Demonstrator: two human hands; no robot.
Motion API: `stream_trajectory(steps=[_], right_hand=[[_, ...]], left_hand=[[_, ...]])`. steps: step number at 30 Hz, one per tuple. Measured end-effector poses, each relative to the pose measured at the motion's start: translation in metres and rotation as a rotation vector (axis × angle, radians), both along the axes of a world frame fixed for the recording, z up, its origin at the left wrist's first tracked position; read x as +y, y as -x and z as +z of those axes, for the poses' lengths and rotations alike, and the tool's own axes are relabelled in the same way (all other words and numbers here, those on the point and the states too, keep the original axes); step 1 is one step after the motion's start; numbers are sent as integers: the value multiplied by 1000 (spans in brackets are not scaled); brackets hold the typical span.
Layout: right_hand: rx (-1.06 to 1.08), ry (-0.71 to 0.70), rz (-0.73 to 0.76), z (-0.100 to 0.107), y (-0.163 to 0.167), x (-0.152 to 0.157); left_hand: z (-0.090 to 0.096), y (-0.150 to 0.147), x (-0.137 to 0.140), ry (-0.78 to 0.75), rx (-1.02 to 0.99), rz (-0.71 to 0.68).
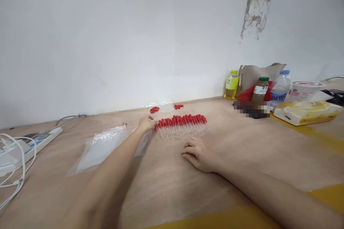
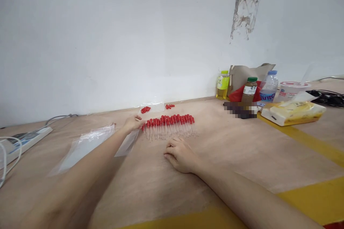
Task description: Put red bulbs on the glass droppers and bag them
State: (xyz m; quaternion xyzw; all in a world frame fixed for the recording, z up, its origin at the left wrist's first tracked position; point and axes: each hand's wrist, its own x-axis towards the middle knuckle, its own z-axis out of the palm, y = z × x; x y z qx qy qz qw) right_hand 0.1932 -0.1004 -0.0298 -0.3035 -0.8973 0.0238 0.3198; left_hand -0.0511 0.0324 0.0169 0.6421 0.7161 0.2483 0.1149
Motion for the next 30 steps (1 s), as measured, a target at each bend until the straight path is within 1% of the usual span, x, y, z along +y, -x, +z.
stream_trajectory(steps=[2, 4, 8, 9, 10, 12, 13, 17, 19, 21, 23, 25, 27, 29, 30], right_hand=[[2, 0, -3, 0, 0, 0], [9, -4, -2, -1, -1, 1], [40, -19, -1, -4, -2, 2], [45, -21, -3, -4, -2, 2], [49, -21, -5, -4, -2, 2], [54, -23, -10, -4, -3, 1], [55, -24, -14, -3, -4, 1], [41, -17, -25, -2, -5, 1], [35, -9, -26, -3, -6, 2], [38, -8, -24, -4, -5, 3], [41, -5, -21, -5, -5, 4], [44, 4, -9, -5, -6, 3], [49, 19, 13, -4, -7, 1], [54, 37, 43, -2, -10, 0], [54, 46, 59, -1, -12, -1]], left_hand=[[1, 10, -15, -59, 79, -23], [-1, 22, -36, -104, 157, -69], [-17, 42, -82, -146, 284, -205], [-22, 45, -93, -111, 376, -260], [-26, 48, -103, -36, 441, -281], [-33, 54, -122, 106, 504, -326], [-34, 57, -132, 129, 508, -372], [-33, 74, -180, 57, 425, -587], [-29, 79, -204, 59, 363, -624], [-24, 78, -220, 40, 287, -653], [-19, 71, -224, 37, 203, -745], [-13, 56, -217, 40, 153, -878], [-5, 37, -202, 29, 177, -1022], [1, 15, -186, 17, 264, -1147], [3, 5, -178, 0, 301, -1187]])
